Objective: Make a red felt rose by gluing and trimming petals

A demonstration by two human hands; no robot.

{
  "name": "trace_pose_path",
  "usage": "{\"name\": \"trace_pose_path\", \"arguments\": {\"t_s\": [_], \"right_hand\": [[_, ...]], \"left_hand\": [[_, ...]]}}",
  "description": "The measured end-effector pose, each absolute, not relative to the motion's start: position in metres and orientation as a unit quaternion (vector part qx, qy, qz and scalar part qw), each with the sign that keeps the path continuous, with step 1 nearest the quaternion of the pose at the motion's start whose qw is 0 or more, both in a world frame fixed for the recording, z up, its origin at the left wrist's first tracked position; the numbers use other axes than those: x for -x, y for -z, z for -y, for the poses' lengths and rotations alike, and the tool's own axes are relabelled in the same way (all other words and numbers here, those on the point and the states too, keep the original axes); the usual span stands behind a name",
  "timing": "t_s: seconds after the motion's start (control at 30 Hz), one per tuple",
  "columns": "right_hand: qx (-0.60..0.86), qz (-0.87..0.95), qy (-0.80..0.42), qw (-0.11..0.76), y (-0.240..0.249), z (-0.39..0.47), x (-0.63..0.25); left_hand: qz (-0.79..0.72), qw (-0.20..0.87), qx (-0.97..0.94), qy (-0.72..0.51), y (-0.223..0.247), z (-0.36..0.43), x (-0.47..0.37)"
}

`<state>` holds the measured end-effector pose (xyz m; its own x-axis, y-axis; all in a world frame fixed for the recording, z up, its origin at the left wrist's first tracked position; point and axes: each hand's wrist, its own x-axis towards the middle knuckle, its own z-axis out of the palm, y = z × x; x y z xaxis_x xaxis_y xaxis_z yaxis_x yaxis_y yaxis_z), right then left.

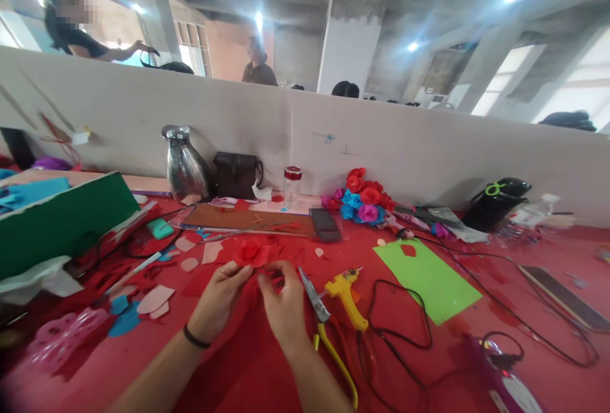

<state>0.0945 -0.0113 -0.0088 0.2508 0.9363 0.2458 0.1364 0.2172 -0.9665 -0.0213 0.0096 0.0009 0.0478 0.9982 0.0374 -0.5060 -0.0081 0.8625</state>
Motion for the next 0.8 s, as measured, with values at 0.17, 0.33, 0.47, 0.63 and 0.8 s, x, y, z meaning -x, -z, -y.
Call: {"name": "trace_pose_path", "arguments": {"t_s": [0.17,0.33,0.47,0.63,0.8], "right_hand": [[0.525,0.437,-0.392,0.616,0.01,0.007,-0.1],[0.476,0.387,-0.468,0.636,0.003,0.01,-0.098],[0.456,0.351,-0.483,0.66,-0.004,0.015,-0.097],[0.42,0.363,-0.51,0.657,-0.014,0.019,-0.097],[0.44,0.378,-0.467,0.667,-0.025,0.021,-0.11]], "left_hand": [[-0.333,0.602,-0.369,-0.625,-0.005,-0.012,0.023],[-0.331,0.61,-0.385,-0.608,-0.004,-0.011,0.023],[-0.335,0.61,-0.385,-0.606,-0.001,-0.012,0.024],[-0.321,0.623,-0.389,-0.598,0.003,-0.014,0.024],[-0.323,0.62,-0.388,-0.6,0.004,-0.016,0.026]]}}
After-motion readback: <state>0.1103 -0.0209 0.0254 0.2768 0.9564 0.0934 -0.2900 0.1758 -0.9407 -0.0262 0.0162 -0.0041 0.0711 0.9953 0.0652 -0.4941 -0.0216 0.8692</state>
